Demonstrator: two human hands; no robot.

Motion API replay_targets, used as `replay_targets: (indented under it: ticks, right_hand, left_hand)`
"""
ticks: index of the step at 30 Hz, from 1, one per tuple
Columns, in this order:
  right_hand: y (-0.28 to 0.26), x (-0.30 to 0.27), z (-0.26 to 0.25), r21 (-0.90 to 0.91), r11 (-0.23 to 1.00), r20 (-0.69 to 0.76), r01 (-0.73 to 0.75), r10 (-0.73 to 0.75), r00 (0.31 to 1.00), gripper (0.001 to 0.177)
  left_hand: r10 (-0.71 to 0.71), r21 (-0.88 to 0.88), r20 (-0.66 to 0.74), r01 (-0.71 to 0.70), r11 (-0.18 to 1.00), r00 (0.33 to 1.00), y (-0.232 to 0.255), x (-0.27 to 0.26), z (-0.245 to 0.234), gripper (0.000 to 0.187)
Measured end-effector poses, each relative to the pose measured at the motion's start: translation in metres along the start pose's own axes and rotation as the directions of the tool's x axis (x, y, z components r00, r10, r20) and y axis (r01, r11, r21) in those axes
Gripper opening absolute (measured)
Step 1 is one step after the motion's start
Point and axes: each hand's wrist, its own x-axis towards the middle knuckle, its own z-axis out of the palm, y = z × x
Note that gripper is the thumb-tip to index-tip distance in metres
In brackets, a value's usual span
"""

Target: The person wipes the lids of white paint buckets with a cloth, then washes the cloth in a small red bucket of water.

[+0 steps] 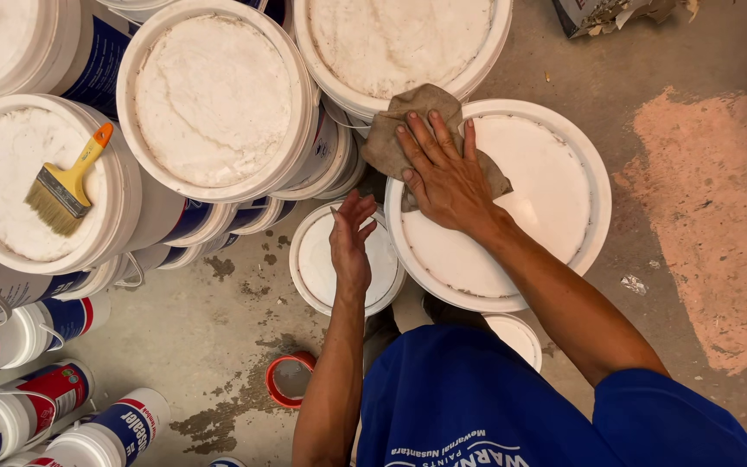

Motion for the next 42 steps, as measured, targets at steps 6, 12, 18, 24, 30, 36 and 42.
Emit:
replay_targets:
  ticks: [6, 12, 18, 24, 30, 36, 42]
  right_hand:
    - [-0.076, -0.069, 0.014, 0.099, 0.979, 0.093, 0.180, -0.189, 0.977, 0.058]
    - [-0.055, -0.222, -0.066, -0.035, 0.951, 0.330, 0.308, -0.280, 0.901, 0.058]
    - [-0.096, -0.092, 0.017, -0.134, 0.989, 0.163, 0.069, -0.047, 0.986, 0.072]
    - [-0.118, -0.100, 0.028, -0.123, 0.982, 0.107, -0.143, 0.157, 0.982, 0.080]
    - [-0.098, -0.163, 0.028, -0.272, 0.961, 0.082, -0.058, 0.083, 0.993, 0.078]
    - [-0.070, -0.013, 0.078, -0.261, 0.907, -0.036, -0.330, 0.332, 0.943, 0.069]
    - [-0.160, -0.072, -0.002, -0.099, 0.967, 0.108, -0.234, 0.244, 0.964, 0.090]
  left_hand:
    - [0.002, 0.005, -0.031, -0.002, 1.000, 1.000, -0.002, -0.019, -0.016, 0.071]
    - [-0.010, 0.042, -0.011, 0.010, 0.999, 1.000, -0.003, -0.024, -0.040, 0.069]
    - [-0.076, 0.052, -0.087, 0.080, 0.995, 0.993, -0.004, -0.026, -0.054, 0.069]
    - [-0.038, 0.071, -0.081, 0.044, 0.997, 0.996, -0.008, -0.027, -0.059, 0.057]
    - [0.157, 0.256, 0.002, -0.152, 0.955, 0.988, 0.000, -0.077, -0.042, 0.039]
    - [0.344, 0.265, 0.209, -0.392, 0.881, 0.915, 0.033, -0.085, -0.006, 0.048]
    - [0.290, 0.221, 0.338, -0.375, 0.901, 0.896, 0.026, -0.107, 0.006, 0.064]
